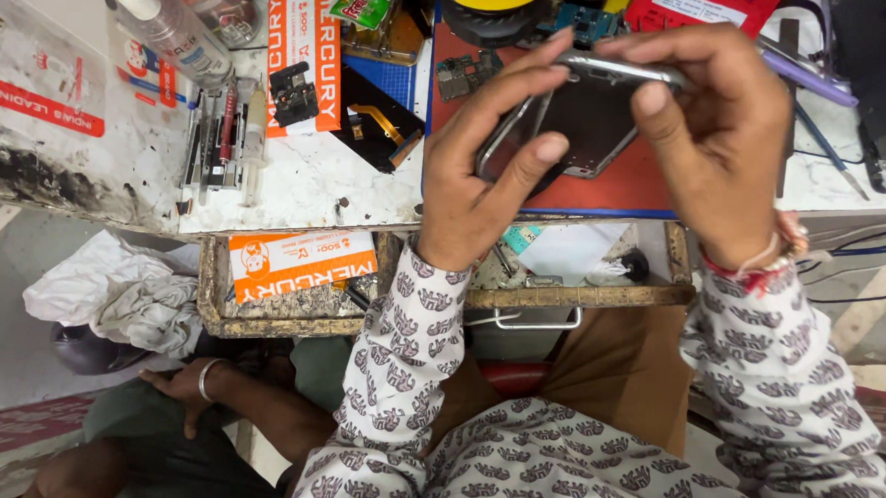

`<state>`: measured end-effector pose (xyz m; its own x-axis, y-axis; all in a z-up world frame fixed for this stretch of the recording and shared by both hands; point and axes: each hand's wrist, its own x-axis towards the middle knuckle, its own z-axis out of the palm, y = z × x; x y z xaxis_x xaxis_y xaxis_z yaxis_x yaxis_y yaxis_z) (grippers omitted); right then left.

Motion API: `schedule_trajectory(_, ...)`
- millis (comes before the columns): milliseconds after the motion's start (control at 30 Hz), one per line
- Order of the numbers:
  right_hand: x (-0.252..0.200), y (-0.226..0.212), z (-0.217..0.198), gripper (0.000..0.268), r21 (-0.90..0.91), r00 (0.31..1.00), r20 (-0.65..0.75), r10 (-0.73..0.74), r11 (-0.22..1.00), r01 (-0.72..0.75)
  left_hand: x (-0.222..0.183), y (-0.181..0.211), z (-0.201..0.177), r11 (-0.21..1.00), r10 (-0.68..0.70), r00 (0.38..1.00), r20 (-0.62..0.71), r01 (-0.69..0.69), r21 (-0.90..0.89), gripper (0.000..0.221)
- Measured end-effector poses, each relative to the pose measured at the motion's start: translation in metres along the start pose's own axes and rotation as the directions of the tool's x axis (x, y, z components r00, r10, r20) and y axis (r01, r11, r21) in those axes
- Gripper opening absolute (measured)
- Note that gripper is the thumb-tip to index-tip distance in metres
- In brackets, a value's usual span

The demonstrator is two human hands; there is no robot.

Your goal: The person uses tweezers to peel off tape and manipulate small internal components of a disassembled mobile phone on a workbench.

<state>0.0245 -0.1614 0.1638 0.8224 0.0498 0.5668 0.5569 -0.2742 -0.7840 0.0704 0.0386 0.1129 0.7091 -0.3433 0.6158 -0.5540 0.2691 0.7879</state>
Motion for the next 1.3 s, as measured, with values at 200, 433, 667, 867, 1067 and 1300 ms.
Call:
schedule_trajectory(200, 0.014, 0.003, 0.019, 0.024, -0.197, 0.990, -0.028, -0.135, 0.972, 0.127, 0.002, 0.001, 0.010, 0.982, 0.136, 0.986, -0.094, -0.121, 0.148, 0.051)
schedule_trajectory(433, 0.011, 0.008, 0.042, 0.014, -0.271, 0.966, -0.220, -0.136, 0.960, 0.073, -0.003, -0.005, 0.038, 0.975, 0.142, 0.943, -0.302, -0.081, 0.208, 0.050)
schedule_trajectory(667, 0.010, 0.003, 0.047, 0.017, -0.301, 0.955, -0.249, -0.162, 0.950, 0.082, -0.006, -0.008, 0.045, 0.961, 0.162, 0.912, -0.376, -0.059, 0.271, 0.049)
schedule_trajectory(867, 0.011, 0.020, 0.031, 0.023, -0.120, 0.937, -0.315, -0.149, 0.986, 0.116, -0.014, -0.017, 0.047, 0.979, 0.203, 0.804, -0.559, -0.148, 0.143, 0.045)
schedule_trajectory(1067, 0.006, 0.035, 0.023, 0.024, -0.058, 0.900, -0.399, -0.178, 0.984, 0.169, -0.021, -0.023, 0.026, 0.991, 0.102, 0.657, -0.747, -0.132, 0.020, 0.043)
schedule_trajectory(1300, 0.003, 0.045, 0.017, 0.028, -0.114, 0.862, -0.479, -0.166, 0.985, 0.126, -0.037, -0.018, -0.020, 0.980, 0.017, 0.461, -0.887, -0.184, -0.077, 0.036)
